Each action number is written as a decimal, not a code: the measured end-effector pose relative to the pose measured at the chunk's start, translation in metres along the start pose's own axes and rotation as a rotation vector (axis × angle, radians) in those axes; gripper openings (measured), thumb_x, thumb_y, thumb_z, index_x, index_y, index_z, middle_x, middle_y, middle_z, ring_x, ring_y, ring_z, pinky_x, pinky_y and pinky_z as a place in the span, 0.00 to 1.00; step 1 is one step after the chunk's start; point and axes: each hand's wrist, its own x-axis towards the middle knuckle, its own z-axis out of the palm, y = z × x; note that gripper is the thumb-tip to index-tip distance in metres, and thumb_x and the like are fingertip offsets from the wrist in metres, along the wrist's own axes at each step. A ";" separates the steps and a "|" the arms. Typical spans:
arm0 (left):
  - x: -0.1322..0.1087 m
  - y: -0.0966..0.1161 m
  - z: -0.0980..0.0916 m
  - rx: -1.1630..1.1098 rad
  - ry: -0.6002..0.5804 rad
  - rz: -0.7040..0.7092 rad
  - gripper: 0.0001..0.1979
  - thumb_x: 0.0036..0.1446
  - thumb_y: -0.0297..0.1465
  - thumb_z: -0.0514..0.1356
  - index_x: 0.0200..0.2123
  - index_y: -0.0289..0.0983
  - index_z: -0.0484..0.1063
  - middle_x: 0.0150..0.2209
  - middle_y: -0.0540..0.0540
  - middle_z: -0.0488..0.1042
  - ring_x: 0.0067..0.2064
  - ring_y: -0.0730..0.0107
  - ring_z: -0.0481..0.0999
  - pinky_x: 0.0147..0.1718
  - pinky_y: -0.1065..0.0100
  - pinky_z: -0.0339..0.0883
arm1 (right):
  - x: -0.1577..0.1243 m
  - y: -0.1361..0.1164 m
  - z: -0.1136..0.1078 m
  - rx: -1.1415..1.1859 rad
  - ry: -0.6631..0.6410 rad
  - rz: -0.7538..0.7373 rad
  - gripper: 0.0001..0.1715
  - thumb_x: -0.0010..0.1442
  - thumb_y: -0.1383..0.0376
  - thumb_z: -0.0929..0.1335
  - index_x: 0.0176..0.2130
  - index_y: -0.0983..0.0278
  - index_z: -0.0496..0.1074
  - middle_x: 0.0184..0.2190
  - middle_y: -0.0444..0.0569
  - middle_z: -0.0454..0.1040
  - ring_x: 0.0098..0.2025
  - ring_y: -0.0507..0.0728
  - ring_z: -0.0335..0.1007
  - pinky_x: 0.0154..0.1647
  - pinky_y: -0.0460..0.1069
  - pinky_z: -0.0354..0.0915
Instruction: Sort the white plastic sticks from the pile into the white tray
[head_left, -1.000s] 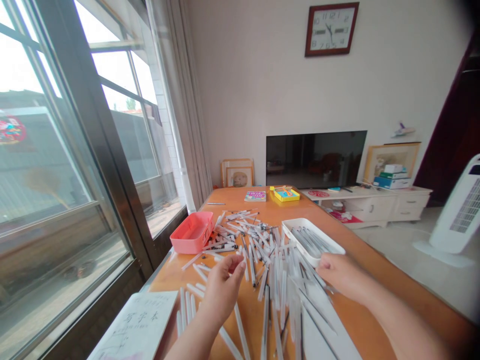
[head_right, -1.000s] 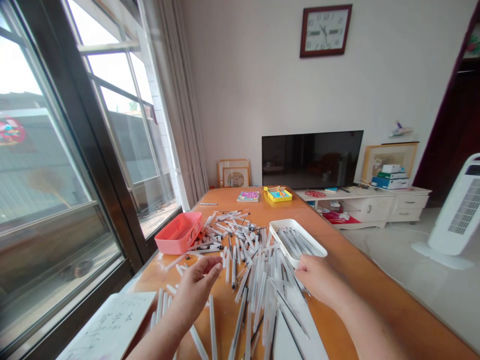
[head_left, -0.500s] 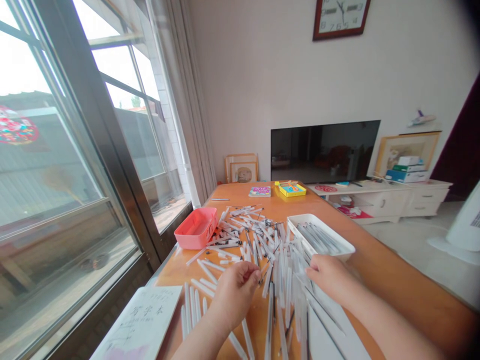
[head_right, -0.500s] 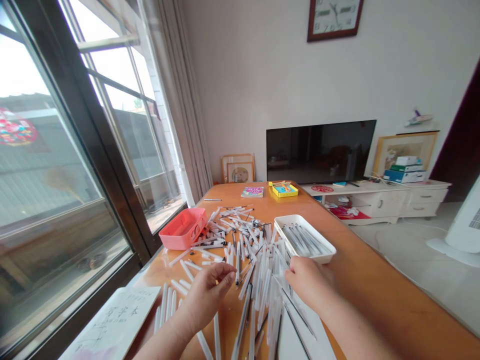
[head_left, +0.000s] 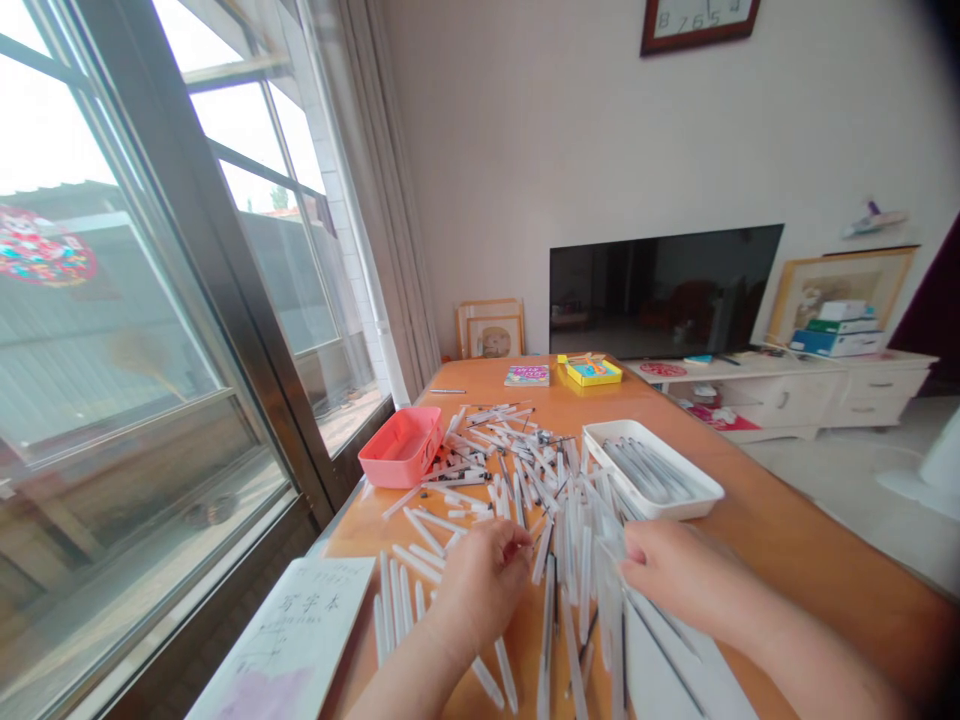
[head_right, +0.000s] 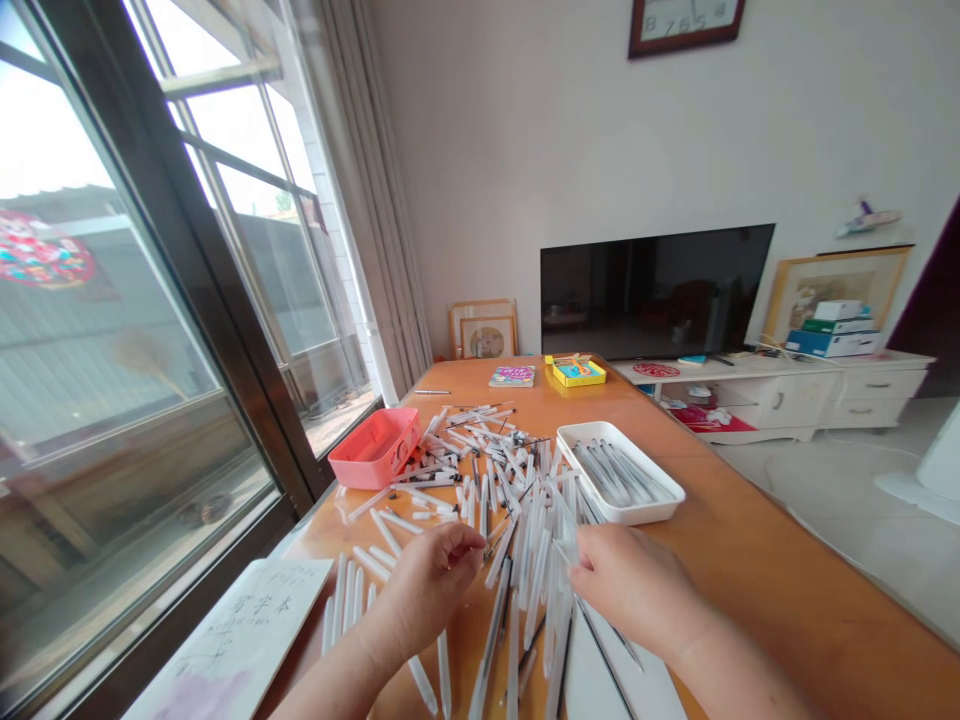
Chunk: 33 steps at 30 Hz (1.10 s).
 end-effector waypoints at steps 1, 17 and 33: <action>-0.001 0.002 0.000 0.015 -0.011 -0.006 0.11 0.56 0.29 0.55 0.36 0.41 0.78 0.32 0.48 0.76 0.35 0.66 0.73 0.34 0.69 0.61 | -0.001 0.001 0.003 -0.017 -0.014 0.006 0.11 0.54 0.60 0.67 0.23 0.59 0.67 0.21 0.43 0.74 0.25 0.55 0.64 0.25 0.48 0.45; -0.021 0.032 0.019 0.099 -0.127 0.186 0.10 0.53 0.28 0.58 0.37 0.44 0.76 0.40 0.47 0.74 0.45 0.60 0.71 0.43 0.64 0.63 | 0.015 0.012 0.017 0.459 0.095 0.006 0.09 0.52 0.64 0.66 0.22 0.62 0.64 0.17 0.40 0.66 0.24 0.52 0.60 0.24 0.46 0.48; 0.010 0.050 0.052 0.414 -0.065 -0.036 0.10 0.52 0.38 0.61 0.35 0.42 0.78 0.43 0.43 0.75 0.49 0.53 0.71 0.47 0.58 0.62 | 0.030 -0.008 0.027 1.123 0.247 0.168 0.13 0.57 0.53 0.66 0.33 0.60 0.66 0.27 0.45 0.77 0.30 0.57 0.74 0.23 0.46 0.64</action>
